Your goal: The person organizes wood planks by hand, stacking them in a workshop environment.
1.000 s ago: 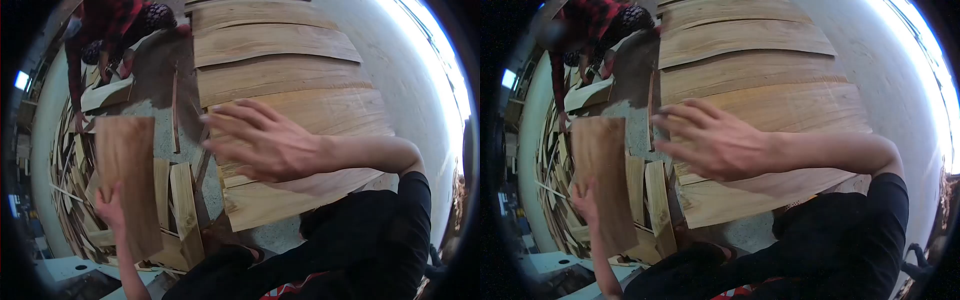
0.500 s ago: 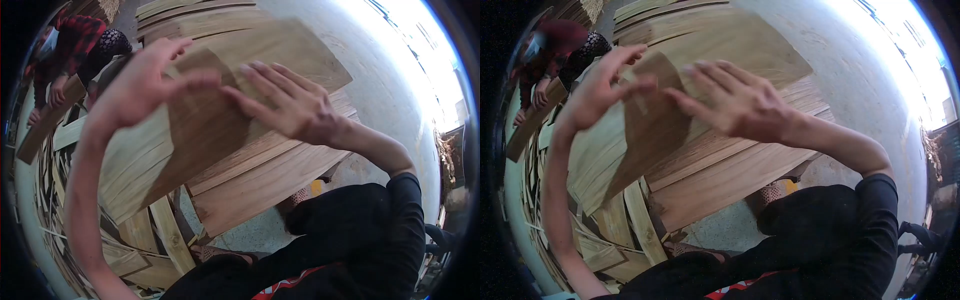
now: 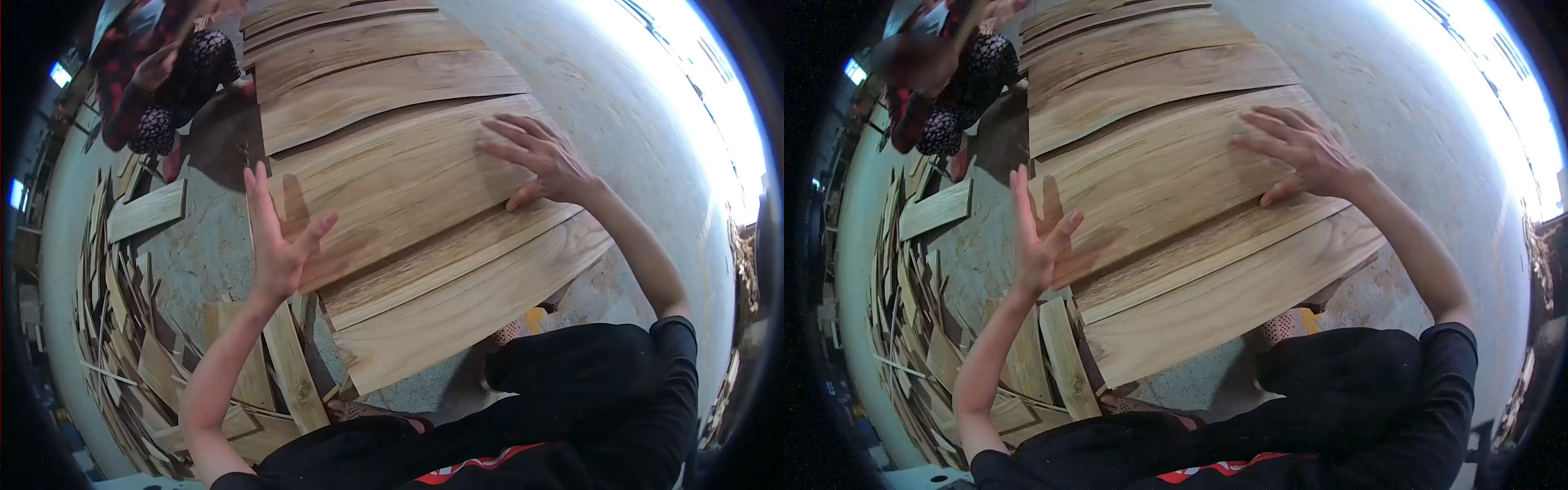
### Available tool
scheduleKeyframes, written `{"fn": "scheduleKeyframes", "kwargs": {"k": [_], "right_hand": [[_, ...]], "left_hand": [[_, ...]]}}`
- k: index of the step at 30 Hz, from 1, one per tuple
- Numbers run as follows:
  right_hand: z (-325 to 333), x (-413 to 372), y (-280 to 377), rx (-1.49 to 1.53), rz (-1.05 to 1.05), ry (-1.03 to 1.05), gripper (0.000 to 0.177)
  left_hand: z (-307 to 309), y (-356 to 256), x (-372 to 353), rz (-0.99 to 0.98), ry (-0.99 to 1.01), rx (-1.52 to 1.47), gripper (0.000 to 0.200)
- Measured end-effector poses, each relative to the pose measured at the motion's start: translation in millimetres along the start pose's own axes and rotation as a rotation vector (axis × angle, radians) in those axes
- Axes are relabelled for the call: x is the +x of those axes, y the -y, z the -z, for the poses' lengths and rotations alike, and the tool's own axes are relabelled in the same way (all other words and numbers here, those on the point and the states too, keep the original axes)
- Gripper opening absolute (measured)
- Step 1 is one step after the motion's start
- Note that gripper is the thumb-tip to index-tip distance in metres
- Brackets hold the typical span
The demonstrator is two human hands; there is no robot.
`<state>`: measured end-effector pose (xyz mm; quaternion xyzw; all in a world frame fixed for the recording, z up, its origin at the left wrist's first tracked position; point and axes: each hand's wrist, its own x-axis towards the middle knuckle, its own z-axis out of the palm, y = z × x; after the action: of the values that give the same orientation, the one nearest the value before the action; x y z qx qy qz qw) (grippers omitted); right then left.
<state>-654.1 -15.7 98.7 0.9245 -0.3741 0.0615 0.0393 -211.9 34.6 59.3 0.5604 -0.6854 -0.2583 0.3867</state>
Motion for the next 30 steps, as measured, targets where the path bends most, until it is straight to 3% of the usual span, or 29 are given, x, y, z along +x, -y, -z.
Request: {"fn": "scheduleKeyframes", "kwargs": {"k": [3, 6, 7, 9, 12, 15, 23, 25, 26, 28, 30], "right_hand": [[-3.0, -4.9, -3.9, -0.061, -0.158, -0.091, 0.099], [-23.5, -24.8, -26.1, -0.035, -0.391, -0.228, 0.094], [-36.1, -27.9, -40.9, -0.014, -0.474, -0.285, 0.092], [-56.2, -28.7, -77.9, 0.017, -0.878, -0.409, 0.088], [-59.9, -35.4, -128.7, 0.452, -1.093, -0.265, 0.076], [-42.6, -20.6, -124.8, 0.778, -1.057, -0.149, 0.06], [-41.1, -12.2, -109.8, 0.83, -1.012, -0.264, 0.039], [-42.9, -15.6, -119.7, 0.903, -0.954, -0.185, 0.037], [-41.2, -14.2, -115.7, 0.936, -0.981, -0.196, 0.035], [-40.0, -12.3, -116.2, 0.971, -1.022, -0.203, 0.031], [-41.8, -21.4, -132.0, 1.023, -1.037, -0.178, 0.03]], "left_hand": [[-13.6, 32.2, 20.5, 0.035, -0.096, -0.021, 0.116], [-22.9, 38.8, 37.2, 0.115, 0.035, -0.544, 0.104], [-25.8, 36.1, 38.4, 0.108, 0.025, -0.556, 0.101], [-23.1, 29.1, 31.7, 0.097, 0.001, -0.565, 0.095], [-19.2, 32.8, 28.6, 0.066, 0.011, -0.467, 0.089], [-18.5, 32.9, 31.0, 0.024, 0.0, -0.496, 0.088], [-26.2, 43.1, 30.8, 0.056, -0.01, -0.69, 0.085], [-28.4, 33.0, 29.9, 0.109, -0.067, -0.658, 0.085], [-34.5, 53.5, 30.1, -0.06, -0.068, -0.627, 0.085], [-38.1, 69.2, 27.8, -0.127, -0.065, -0.752, 0.081], [-36.5, 48.4, 27.8, 0.008, -0.056, -0.989, 0.074]]}}
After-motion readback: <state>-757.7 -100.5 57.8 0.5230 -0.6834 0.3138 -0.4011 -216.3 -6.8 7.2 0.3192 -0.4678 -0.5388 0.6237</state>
